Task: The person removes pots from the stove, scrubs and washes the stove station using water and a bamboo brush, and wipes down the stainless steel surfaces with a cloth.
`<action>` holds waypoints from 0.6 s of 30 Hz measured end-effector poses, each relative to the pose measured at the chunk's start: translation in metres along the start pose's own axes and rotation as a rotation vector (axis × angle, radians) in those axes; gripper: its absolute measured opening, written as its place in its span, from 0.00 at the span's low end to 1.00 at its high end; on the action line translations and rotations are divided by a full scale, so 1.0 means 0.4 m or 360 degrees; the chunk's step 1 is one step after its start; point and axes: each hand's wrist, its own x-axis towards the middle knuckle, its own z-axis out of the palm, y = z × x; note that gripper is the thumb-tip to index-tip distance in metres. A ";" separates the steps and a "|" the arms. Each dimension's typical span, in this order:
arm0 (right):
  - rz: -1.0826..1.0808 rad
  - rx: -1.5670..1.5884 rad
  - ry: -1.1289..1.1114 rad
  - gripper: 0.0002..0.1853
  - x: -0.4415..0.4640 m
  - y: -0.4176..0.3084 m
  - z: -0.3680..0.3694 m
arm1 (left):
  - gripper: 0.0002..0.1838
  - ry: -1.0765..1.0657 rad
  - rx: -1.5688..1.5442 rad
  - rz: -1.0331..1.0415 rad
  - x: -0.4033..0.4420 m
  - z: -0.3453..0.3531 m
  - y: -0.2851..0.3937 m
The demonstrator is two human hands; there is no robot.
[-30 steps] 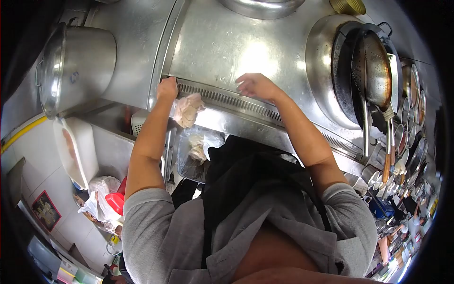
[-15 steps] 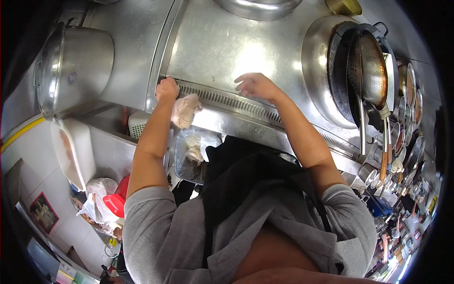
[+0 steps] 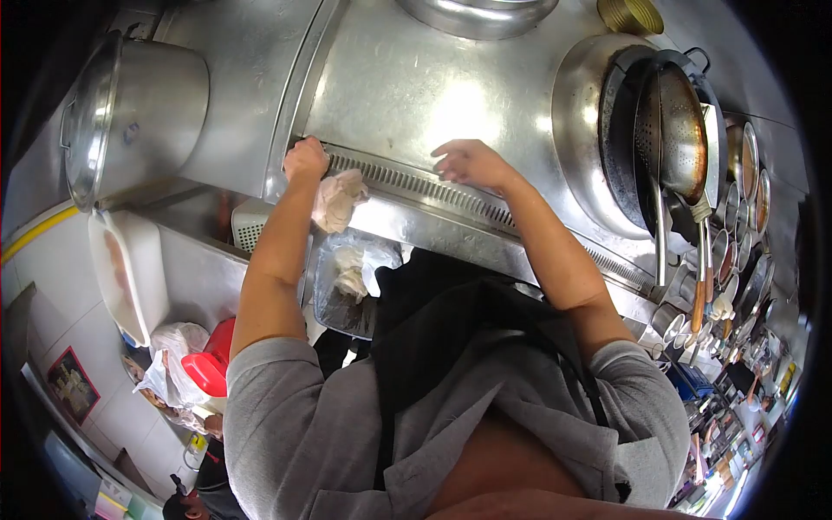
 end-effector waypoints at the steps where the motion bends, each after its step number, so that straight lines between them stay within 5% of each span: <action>1: 0.0004 0.0001 -0.0002 0.17 -0.001 -0.001 0.000 | 0.16 -0.0014 -0.0004 -0.0040 0.003 0.000 0.003; 6: -0.0013 -0.0021 -0.0035 0.17 -0.008 -0.013 0.009 | 0.15 0.0147 -0.0083 -0.0108 -0.029 -0.004 -0.026; 10: -0.0009 -0.0044 -0.0073 0.17 -0.030 -0.008 -0.015 | 0.11 0.0150 -0.0731 -0.0002 -0.276 -0.127 -0.142; 12: 0.0029 -0.0029 -0.0015 0.17 -0.036 -0.019 -0.020 | 0.10 0.0067 -0.0679 -0.0138 -0.387 -0.077 -0.219; 15: 0.0055 -0.0069 -0.0064 0.18 -0.007 -0.025 -0.004 | 0.09 -0.0167 -0.0137 0.0174 -0.419 0.150 -0.368; 18: 0.0018 -0.0123 -0.0133 0.18 0.030 -0.033 0.030 | 0.12 0.0260 -0.0654 0.0074 -0.411 0.061 -0.257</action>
